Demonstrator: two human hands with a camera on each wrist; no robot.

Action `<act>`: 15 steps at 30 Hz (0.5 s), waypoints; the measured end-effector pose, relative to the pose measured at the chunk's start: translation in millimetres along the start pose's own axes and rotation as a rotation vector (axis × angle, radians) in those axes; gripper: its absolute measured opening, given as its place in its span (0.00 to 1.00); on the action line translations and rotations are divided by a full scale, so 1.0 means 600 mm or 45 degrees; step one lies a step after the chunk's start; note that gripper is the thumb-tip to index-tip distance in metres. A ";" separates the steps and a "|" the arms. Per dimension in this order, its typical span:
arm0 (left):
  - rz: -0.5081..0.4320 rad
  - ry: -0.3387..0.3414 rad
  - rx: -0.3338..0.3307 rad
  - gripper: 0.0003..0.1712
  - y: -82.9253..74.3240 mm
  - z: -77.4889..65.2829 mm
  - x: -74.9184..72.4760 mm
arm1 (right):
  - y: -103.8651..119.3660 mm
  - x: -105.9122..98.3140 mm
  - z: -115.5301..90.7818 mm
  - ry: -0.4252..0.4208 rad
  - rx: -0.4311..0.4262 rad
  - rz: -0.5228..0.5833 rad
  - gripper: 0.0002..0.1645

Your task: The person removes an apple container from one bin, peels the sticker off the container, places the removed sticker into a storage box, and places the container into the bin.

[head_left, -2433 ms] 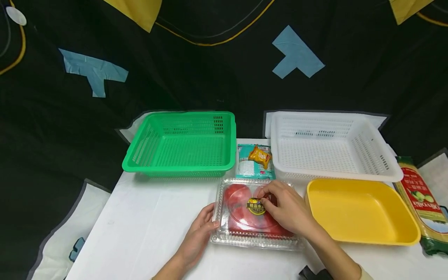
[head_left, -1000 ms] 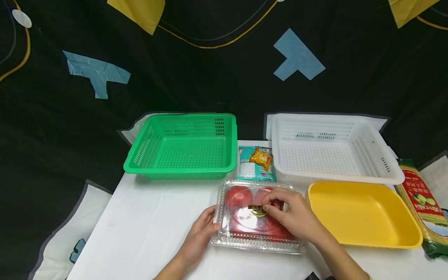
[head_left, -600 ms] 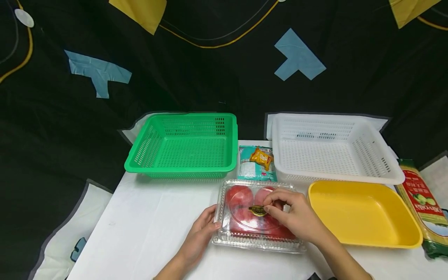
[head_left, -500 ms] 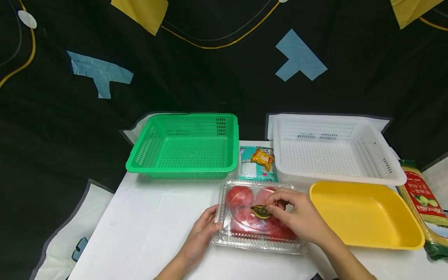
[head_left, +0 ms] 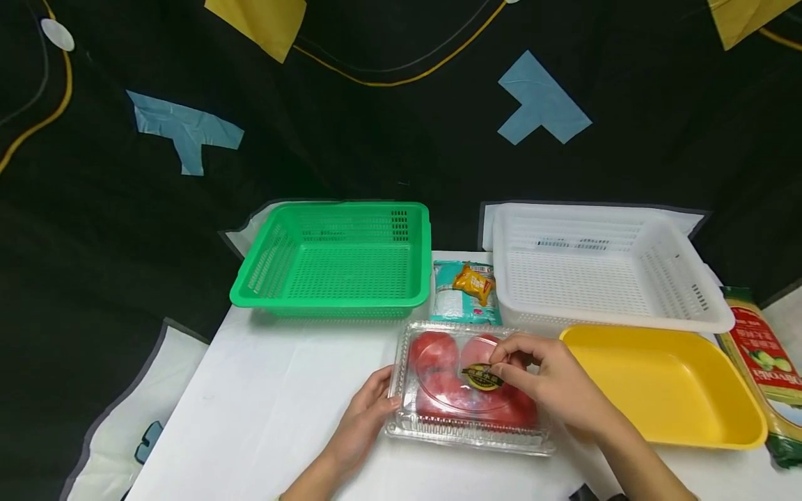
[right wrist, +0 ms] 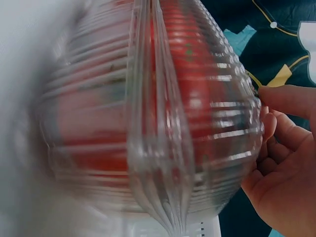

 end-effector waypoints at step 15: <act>0.026 -0.002 0.012 0.33 -0.003 -0.001 0.001 | 0.001 -0.041 0.006 -0.003 0.025 -0.118 0.03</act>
Point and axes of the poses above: each hand's wrist, its own z-axis towards the middle knuckle, its own x-axis out of the palm, y = z × x, the point moved 5 cm from there along z, towards the middle knuckle, and after that the axes turned 8 degrees about y, right-handed, at the moved point
